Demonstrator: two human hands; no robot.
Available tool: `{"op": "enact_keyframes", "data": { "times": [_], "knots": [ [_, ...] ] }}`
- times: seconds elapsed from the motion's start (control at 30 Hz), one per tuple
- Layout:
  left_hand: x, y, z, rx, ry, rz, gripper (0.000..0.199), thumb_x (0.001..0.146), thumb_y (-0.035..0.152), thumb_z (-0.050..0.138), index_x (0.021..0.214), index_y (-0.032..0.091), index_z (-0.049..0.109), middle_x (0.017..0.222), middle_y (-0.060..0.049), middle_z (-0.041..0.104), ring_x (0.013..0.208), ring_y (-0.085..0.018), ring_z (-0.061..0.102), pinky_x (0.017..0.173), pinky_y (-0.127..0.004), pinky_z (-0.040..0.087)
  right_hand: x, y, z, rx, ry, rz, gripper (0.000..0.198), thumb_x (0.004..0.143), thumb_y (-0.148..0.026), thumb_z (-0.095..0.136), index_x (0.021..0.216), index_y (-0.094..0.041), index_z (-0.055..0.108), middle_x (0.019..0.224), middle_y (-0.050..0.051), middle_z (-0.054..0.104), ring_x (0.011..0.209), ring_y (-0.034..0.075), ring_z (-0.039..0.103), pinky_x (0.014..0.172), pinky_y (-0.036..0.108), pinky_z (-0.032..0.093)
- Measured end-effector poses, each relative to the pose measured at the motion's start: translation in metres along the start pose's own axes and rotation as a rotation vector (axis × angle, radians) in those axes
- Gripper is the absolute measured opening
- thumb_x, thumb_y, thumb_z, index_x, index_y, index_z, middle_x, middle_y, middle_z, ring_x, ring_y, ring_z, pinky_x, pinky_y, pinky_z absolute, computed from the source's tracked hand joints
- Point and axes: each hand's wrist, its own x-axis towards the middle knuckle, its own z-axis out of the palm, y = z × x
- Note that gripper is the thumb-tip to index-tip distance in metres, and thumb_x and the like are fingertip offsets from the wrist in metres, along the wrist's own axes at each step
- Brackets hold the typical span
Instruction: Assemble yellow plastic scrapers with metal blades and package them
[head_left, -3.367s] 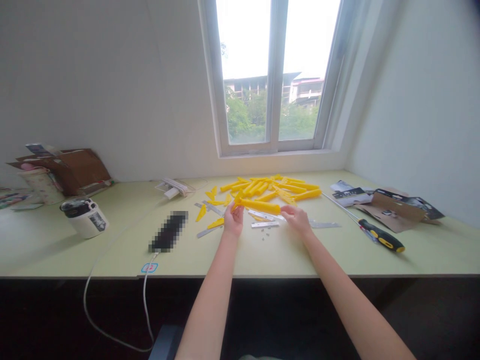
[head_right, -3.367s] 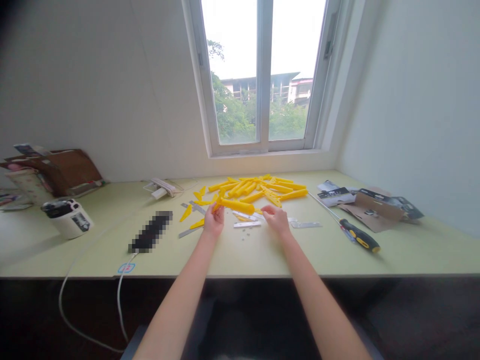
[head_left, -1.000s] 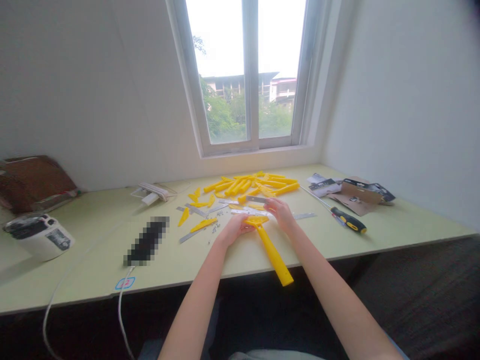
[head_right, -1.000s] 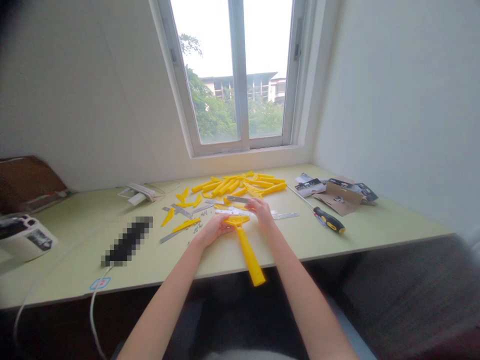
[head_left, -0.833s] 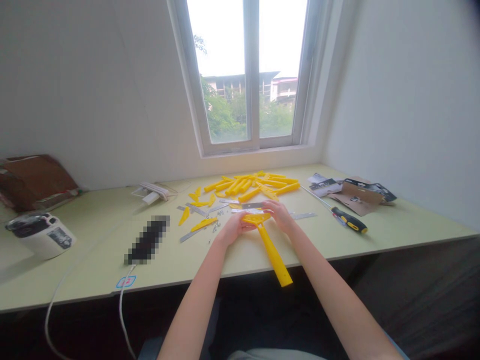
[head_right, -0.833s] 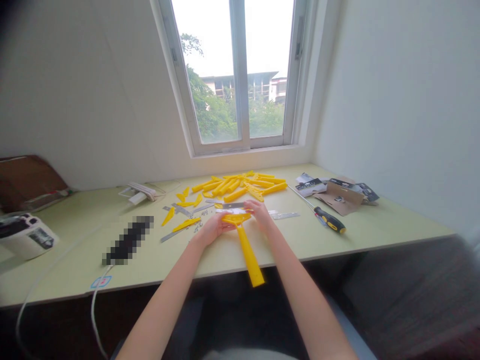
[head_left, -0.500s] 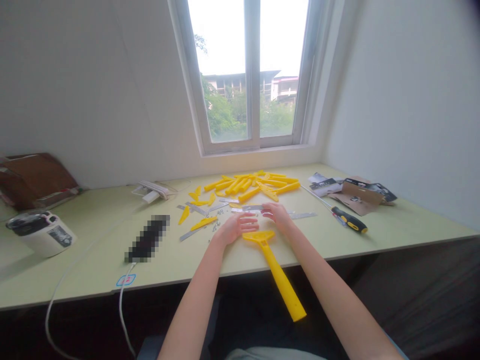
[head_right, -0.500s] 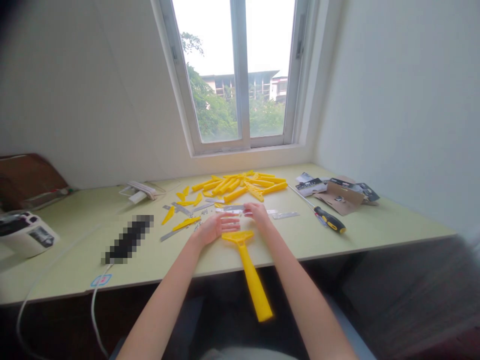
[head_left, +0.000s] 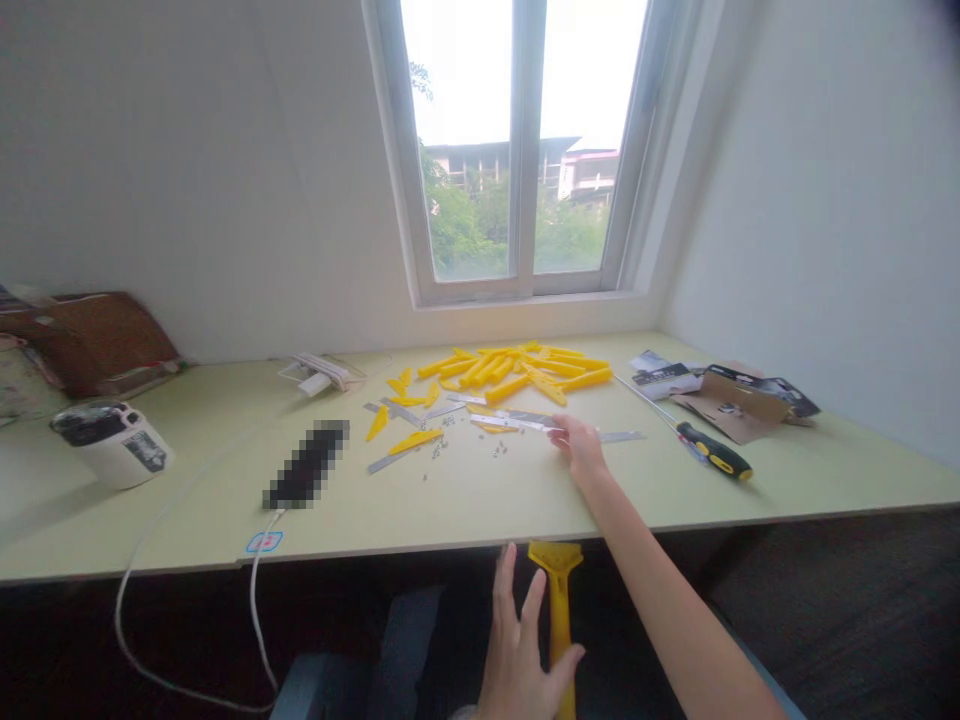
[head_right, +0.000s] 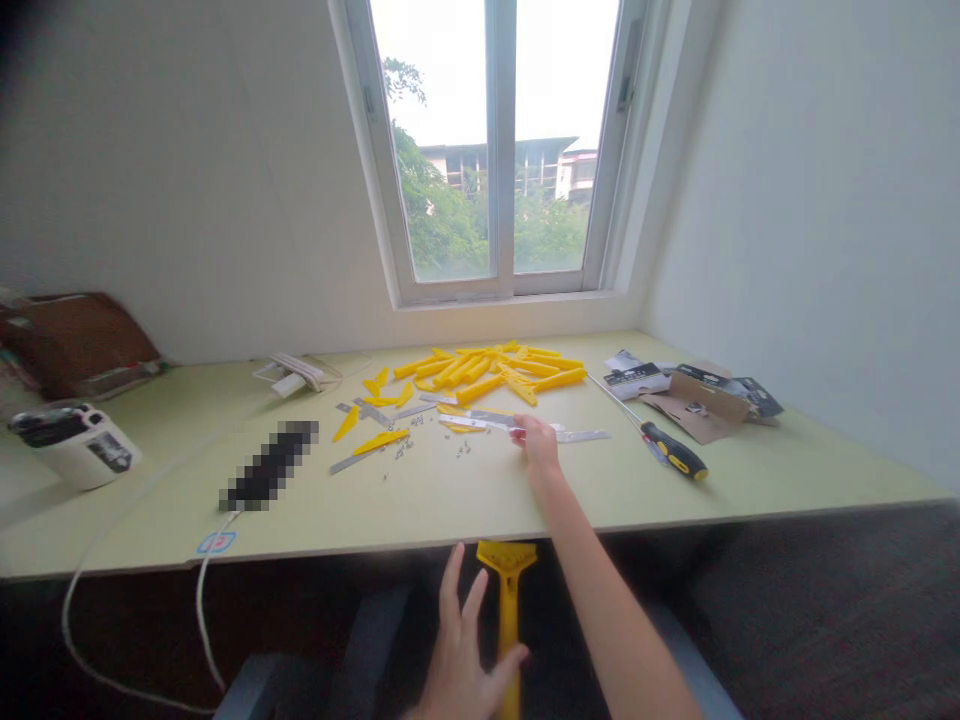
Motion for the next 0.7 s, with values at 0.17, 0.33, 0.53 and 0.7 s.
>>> {"op": "enact_keyframes", "data": {
  "times": [0.17,0.33,0.53,0.7],
  "knots": [
    [0.007,-0.024,0.028,-0.177,0.001,-0.214,0.051,0.071,0.031,0.059,0.120,0.020,0.049,0.116,-0.016,0.054,0.114,-0.031,0.044,0.100,-0.044,0.027,-0.003,0.001,0.003,0.002,-0.003,0.049,0.009,0.055,-0.021,0.067,0.060,-0.016,0.064,0.055,0.000,0.063,0.049,0.012,0.055,0.050,0.025,0.046],
    [0.016,0.021,0.013,-0.304,-0.146,-0.054,0.026,0.075,0.021,0.054,0.100,0.025,0.059,0.088,-0.006,0.064,0.077,-0.021,0.057,0.071,-0.033,0.044,0.000,-0.002,0.001,0.065,-0.026,0.107,0.006,0.058,-0.019,0.065,0.062,-0.016,0.062,0.054,0.000,0.063,0.048,0.012,0.056,0.049,0.024,0.047],
    [0.058,0.058,-0.027,-0.775,0.093,-0.119,0.016,0.080,0.036,0.051,0.086,0.021,0.049,0.070,0.000,0.055,0.051,-0.015,0.058,0.048,-0.030,0.050,0.008,-0.008,-0.008,0.153,-0.101,0.194,0.004,0.064,-0.015,0.057,0.063,-0.019,0.056,0.059,0.003,0.065,0.049,0.013,0.057,0.048,0.025,0.049],
    [0.144,0.066,-0.079,-1.072,0.162,-0.146,0.031,0.074,0.025,0.057,0.099,0.022,0.039,0.087,-0.001,0.057,0.063,-0.015,0.064,0.068,-0.038,0.053,0.012,-0.010,-0.010,0.191,-0.149,0.196,0.004,0.068,-0.018,0.056,0.066,-0.021,0.055,0.064,0.003,0.065,0.055,0.014,0.059,0.050,0.026,0.052]
  ]
}}
